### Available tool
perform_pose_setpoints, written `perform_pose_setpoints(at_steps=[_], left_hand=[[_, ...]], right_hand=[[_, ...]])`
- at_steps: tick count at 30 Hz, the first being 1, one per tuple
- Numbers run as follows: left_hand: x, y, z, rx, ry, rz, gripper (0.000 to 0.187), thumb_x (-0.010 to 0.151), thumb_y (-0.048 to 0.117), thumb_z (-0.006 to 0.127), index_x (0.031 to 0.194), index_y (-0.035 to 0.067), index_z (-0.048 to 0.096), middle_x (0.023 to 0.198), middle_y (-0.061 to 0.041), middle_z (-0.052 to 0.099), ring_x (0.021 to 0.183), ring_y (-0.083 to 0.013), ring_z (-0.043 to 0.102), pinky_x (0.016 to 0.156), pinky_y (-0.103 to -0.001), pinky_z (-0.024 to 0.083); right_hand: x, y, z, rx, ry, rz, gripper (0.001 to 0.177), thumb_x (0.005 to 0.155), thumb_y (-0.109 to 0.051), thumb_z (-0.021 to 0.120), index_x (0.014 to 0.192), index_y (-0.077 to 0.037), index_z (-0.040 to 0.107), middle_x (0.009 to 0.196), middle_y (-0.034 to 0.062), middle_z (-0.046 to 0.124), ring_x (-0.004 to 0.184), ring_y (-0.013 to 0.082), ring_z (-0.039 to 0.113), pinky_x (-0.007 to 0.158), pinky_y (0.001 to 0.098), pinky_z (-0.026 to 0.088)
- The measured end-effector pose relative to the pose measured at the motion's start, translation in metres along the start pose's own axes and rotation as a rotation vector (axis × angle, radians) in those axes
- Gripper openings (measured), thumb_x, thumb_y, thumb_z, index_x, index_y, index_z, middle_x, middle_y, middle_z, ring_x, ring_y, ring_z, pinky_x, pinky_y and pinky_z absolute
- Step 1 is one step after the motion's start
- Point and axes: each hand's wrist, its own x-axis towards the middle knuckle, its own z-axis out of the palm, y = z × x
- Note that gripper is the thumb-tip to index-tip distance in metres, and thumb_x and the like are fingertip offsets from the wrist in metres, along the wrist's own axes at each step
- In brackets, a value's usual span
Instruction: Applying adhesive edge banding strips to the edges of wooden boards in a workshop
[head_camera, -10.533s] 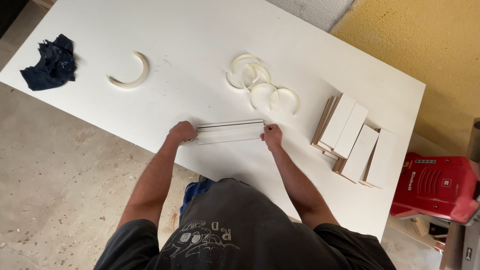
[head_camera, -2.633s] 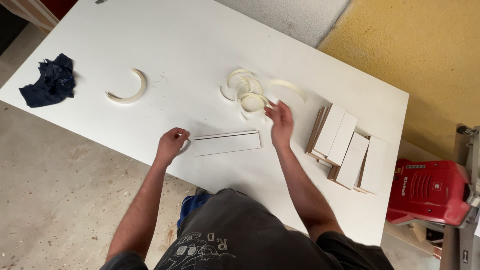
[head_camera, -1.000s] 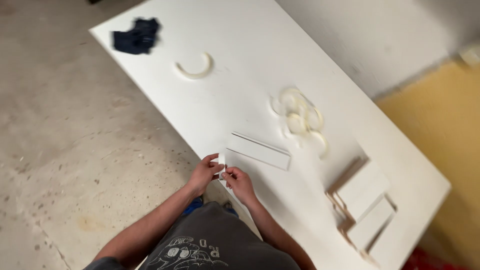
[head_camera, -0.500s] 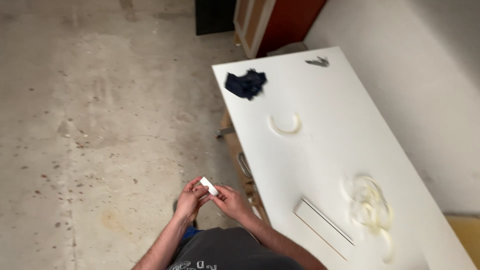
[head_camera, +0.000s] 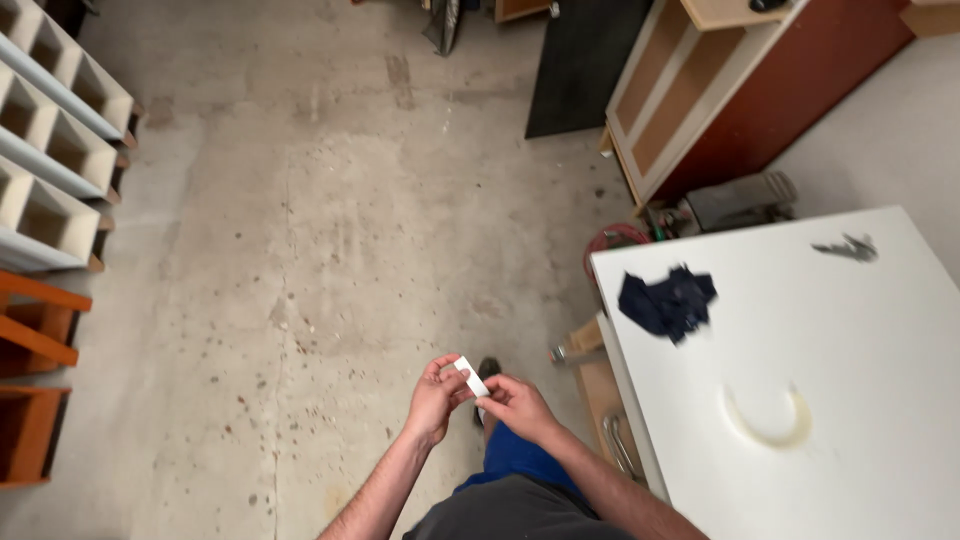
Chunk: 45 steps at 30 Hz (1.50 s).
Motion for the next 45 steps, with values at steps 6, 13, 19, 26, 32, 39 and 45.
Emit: perform_pose_setpoints(at_steps=[6,13,19,26,32,39,45], left_hand=[[0.151,0.093,0.014,0.217,-0.153,0.133,0.042,0.090,-0.001,0.071,0.131,0.004,0.063,0.079,-0.005,0.073,0.074,-0.0111,0.064,0.069,-0.025,0.054],[0.272,0.260,0.063,0.563,-0.006,0.224,0.042,0.091,0.015,0.074,0.132,0.011,0.067,0.085,0.001,0.078,0.085,-0.0123,0.070,0.085,-0.031,0.055],[0.430,0.322,0.040,0.352,0.098,0.339,0.036,0.084,0.002,0.080,0.117,0.008,0.069,0.066,-0.002,0.059,0.061,-0.0115,0.054,0.062,-0.026,0.046],[0.651,0.429,-0.009,0.450,0.027,0.267,0.037,0.089,0.007,0.075,0.124,0.005,0.066,0.068,-0.005,0.069,0.062,-0.0135,0.060,0.070,-0.028,0.053],[0.809,0.601,0.014,1.063,-0.114,0.438,0.023,0.091,0.031,0.071,0.108,0.018,0.079,0.092,0.006,0.077,0.070,-0.0106,0.069,0.074,-0.025,0.053],[0.990,0.728,0.092,1.466,-0.637,0.528,0.025,0.097,0.044,0.060,0.102,0.027,0.077,0.097,0.006,0.074,0.089,-0.0182,0.073,0.074,-0.033,0.054],[1.172,0.781,0.182,1.342,-0.782,0.613,0.024,0.095,0.035,0.065,0.105,0.021,0.083,0.090,0.002,0.070,0.085,-0.0171,0.072,0.080,-0.029,0.053]], right_hand=[[0.184,-0.011,-0.023,0.037,-0.072,0.207,0.006,0.090,-0.018,0.078,0.093,-0.014,0.077,0.066,-0.0013,0.070,0.061,0.0049,0.061,0.064,0.0219,0.049],[0.411,-0.045,-0.043,0.149,-0.203,0.321,0.010,0.093,-0.020,0.073,0.095,-0.011,0.070,0.074,0.0101,0.078,0.065,0.0132,0.072,0.069,0.0259,0.057],[0.598,-0.048,-0.045,0.202,-0.332,0.205,0.008,0.095,-0.003,0.068,0.102,-0.007,0.067,0.081,0.0081,0.074,0.071,0.0099,0.069,0.071,0.0229,0.057],[0.834,-0.034,-0.042,-0.380,-0.367,0.044,0.007,0.096,-0.024,0.070,0.092,-0.018,0.069,0.087,-0.0025,0.067,0.074,0.0133,0.060,0.069,0.0287,0.045],[1.015,-0.056,-0.059,-0.540,-0.391,-0.048,0.012,0.098,-0.019,0.063,0.105,-0.014,0.072,0.094,0.0031,0.063,0.087,0.0245,0.063,0.076,0.0371,0.047],[1.194,-0.089,-0.107,-0.440,-0.207,-0.102,0.015,0.099,-0.019,0.065,0.109,-0.019,0.077,0.092,0.0003,0.062,0.081,0.0180,0.064,0.077,0.0309,0.048],[1.346,-0.070,-0.198,-0.420,-0.054,-0.174,0.015,0.101,-0.016,0.063,0.113,-0.016,0.072,0.096,0.0029,0.063,0.087,0.0212,0.065,0.080,0.0319,0.049]])
